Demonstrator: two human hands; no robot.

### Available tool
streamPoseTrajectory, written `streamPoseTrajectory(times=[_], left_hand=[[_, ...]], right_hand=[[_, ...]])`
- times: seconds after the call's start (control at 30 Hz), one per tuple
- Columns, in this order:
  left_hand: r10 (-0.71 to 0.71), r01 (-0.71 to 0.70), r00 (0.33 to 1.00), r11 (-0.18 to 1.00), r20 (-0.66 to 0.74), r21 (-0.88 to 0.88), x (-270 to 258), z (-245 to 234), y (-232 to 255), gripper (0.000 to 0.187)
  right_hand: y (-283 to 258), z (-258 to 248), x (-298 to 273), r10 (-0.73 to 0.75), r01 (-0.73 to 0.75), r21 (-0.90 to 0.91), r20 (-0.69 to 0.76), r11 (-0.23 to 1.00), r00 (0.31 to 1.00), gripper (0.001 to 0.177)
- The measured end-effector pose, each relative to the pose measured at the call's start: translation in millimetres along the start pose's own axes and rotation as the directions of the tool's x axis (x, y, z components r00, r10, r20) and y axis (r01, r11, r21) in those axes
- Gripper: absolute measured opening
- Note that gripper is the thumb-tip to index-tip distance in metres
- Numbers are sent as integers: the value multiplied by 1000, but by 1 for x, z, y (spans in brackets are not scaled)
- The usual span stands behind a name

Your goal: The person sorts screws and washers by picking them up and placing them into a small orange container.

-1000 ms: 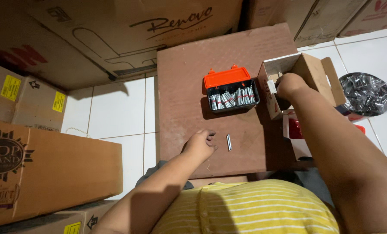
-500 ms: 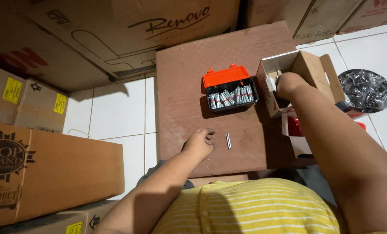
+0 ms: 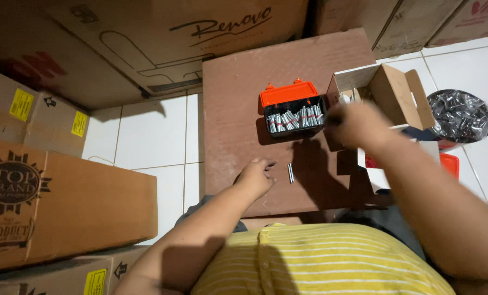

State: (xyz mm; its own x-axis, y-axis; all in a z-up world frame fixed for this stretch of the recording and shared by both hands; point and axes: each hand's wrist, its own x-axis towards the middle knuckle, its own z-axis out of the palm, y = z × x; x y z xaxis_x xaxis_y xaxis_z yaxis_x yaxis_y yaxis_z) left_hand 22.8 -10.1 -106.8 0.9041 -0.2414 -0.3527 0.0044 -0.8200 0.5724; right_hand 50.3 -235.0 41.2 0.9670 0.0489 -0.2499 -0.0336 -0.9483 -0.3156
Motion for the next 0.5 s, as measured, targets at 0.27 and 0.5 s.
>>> streamPoseTrajectory(times=[0.27,0.5], left_hand=[[-10,9,1000,999,7,31,-15,-7,13,42],[26,-27,999,999,-19,-38,-13,3,3,41]], right_hand=[[1,133,16,25,-31,36,149,999,989,29],[19,174,37,130,-132,17,99,991,987,31]])
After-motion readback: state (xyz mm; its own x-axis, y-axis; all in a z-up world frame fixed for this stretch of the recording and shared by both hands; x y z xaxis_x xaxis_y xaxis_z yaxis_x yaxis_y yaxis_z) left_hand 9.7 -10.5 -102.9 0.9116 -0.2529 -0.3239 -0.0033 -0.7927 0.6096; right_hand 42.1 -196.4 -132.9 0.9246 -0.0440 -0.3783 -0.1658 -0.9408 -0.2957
